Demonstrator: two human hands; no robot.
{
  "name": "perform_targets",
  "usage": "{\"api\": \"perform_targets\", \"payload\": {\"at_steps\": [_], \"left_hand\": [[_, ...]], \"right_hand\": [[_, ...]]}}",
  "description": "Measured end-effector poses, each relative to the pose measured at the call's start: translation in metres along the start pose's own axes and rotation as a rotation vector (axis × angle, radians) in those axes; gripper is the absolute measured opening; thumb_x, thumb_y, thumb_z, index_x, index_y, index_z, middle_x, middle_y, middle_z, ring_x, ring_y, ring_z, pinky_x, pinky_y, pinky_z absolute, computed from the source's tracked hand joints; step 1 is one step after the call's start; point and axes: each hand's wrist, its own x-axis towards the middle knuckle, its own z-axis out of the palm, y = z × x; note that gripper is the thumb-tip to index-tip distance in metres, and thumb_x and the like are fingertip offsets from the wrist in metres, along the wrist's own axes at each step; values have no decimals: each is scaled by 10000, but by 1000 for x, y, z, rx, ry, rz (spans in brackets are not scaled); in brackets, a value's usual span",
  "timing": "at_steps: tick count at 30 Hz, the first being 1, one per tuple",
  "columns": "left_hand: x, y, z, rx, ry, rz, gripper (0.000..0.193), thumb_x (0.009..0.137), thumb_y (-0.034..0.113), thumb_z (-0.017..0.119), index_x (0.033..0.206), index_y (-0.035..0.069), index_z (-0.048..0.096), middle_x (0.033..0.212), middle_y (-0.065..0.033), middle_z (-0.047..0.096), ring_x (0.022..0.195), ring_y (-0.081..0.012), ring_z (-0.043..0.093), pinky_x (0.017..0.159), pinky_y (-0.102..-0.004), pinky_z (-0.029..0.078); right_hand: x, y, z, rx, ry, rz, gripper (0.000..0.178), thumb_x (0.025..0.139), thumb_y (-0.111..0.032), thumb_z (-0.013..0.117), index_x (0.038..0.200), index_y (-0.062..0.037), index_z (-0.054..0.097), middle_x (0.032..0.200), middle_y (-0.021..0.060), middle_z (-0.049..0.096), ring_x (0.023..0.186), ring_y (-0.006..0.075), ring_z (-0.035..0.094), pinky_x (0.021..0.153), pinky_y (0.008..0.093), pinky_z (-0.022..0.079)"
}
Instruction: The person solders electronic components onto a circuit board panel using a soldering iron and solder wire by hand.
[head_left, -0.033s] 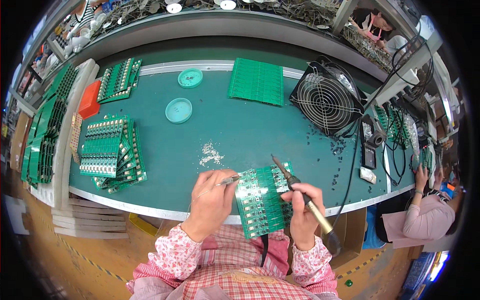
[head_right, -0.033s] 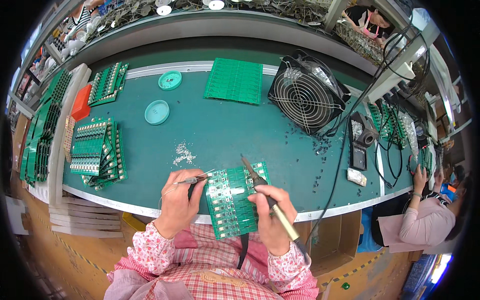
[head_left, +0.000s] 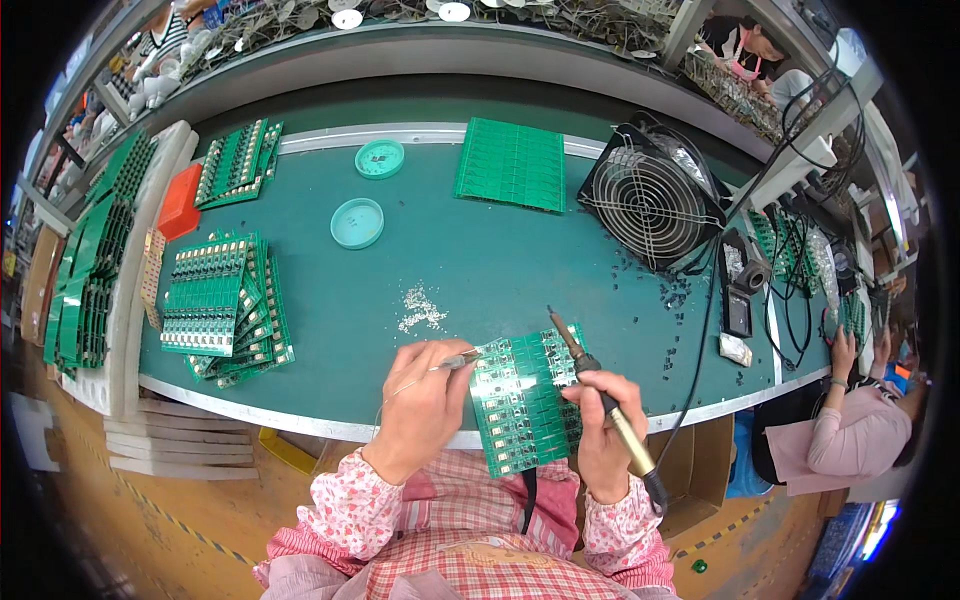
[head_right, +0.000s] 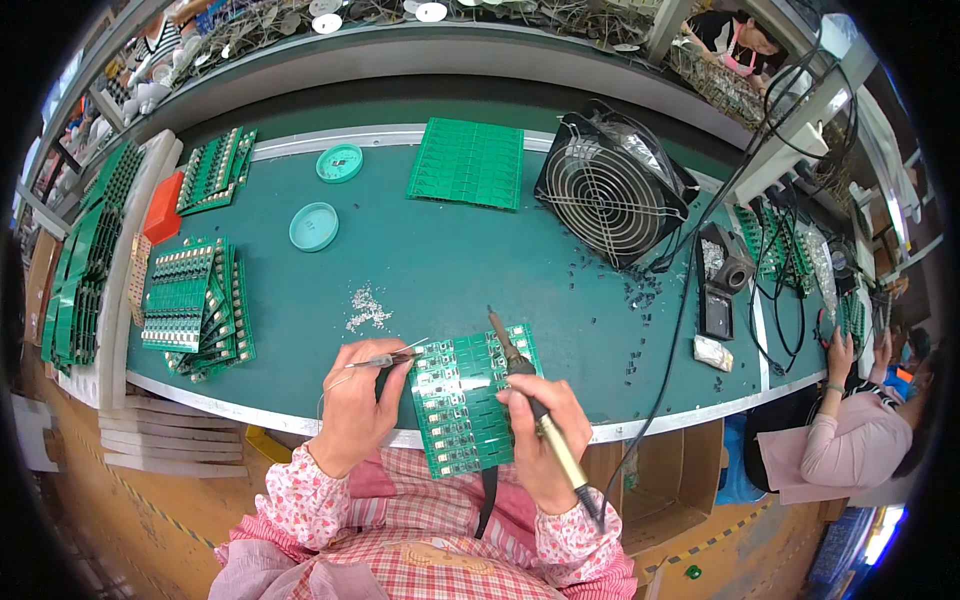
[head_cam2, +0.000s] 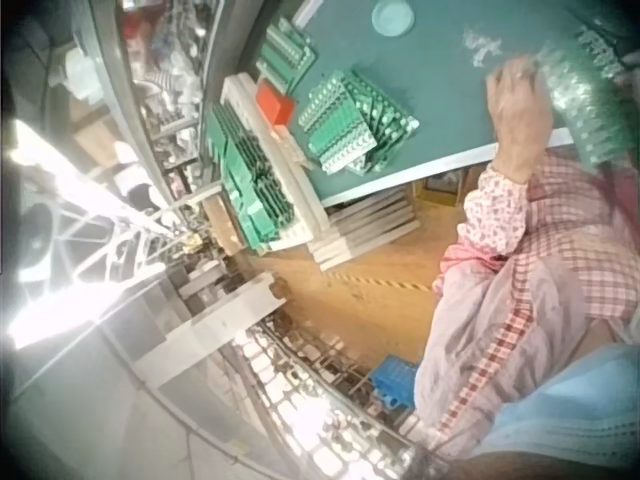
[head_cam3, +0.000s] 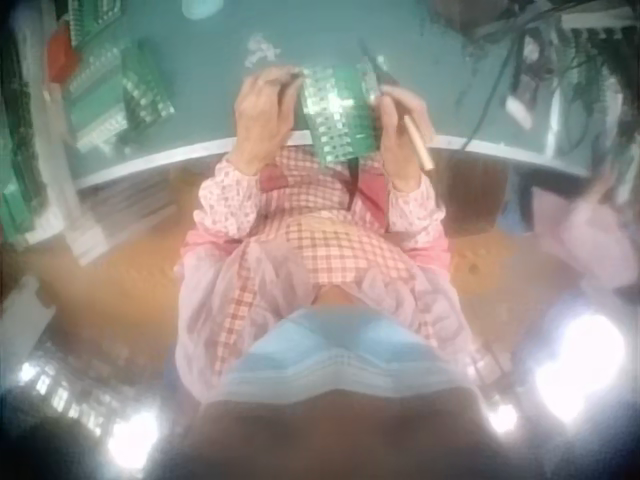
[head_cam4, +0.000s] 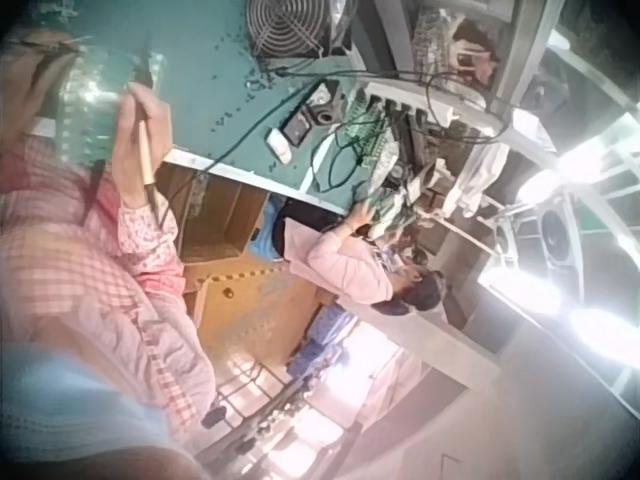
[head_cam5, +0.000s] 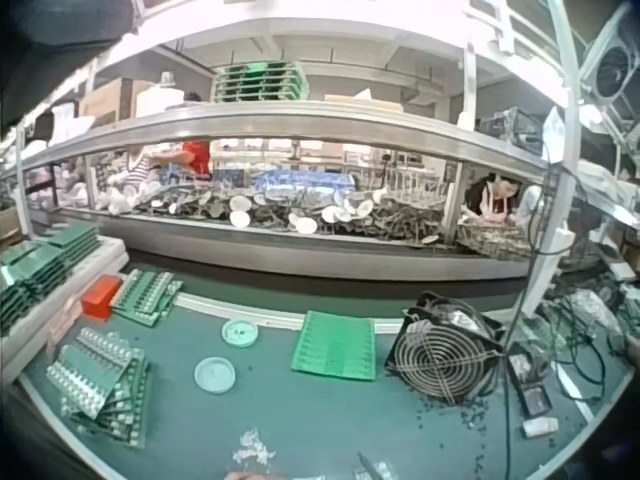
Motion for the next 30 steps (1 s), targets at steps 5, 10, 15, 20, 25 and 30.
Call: {"api": "perform_targets", "payload": {"at_steps": [5,10,15,20,25,30], "left_hand": [[-1,4,-7,1,32,-1,128,845,-2,696,970,14,674,985,-96,689,893,-306,638,790,-379,505],[-6,-4,-22,32,58,-102,103,877,0,677,980,-2,668,982,-113,687,890,-290,659,787,-360,512],[-14,-11,-26,16,70,-188,113,881,-6,672,992,-3,648,983,-119,688,869,-293,668,774,-367,510],[-17,-11,-24,3,66,-208,135,865,-11,683,992,11,642,985,-114,687,883,-316,653,778,-392,499],[-17,-7,-25,63,68,-175,104,897,4,664,999,-6,652,984,-128,686,869,-303,666,772,-359,513],[-17,-7,-26,74,46,-180,104,899,7,660,1002,1,656,993,-120,682,890,-291,654,783,-358,505]], "right_hand": [[-14,4,-7,-440,-21,-371,336,753,69,754,1061,-50,689,846,102,651,710,263,604,625,340,480],[-26,10,9,-571,-11,-351,384,753,-30,770,1122,-101,692,888,82,605,831,258,600,747,382,462],[-21,5,15,-504,1,-315,384,767,-28,761,1138,-93,684,915,102,606,855,280,599,756,397,461],[-13,11,5,-428,68,-336,252,861,-11,679,1111,-12,648,942,145,643,846,329,606,780,416,487],[-18,18,4,-393,82,-255,255,872,-17,671,1124,-12,629,949,146,650,854,330,614,784,413,491],[-19,20,5,-374,95,-292,245,876,-14,665,1119,-12,630,955,145,660,842,328,618,778,414,495]]}}
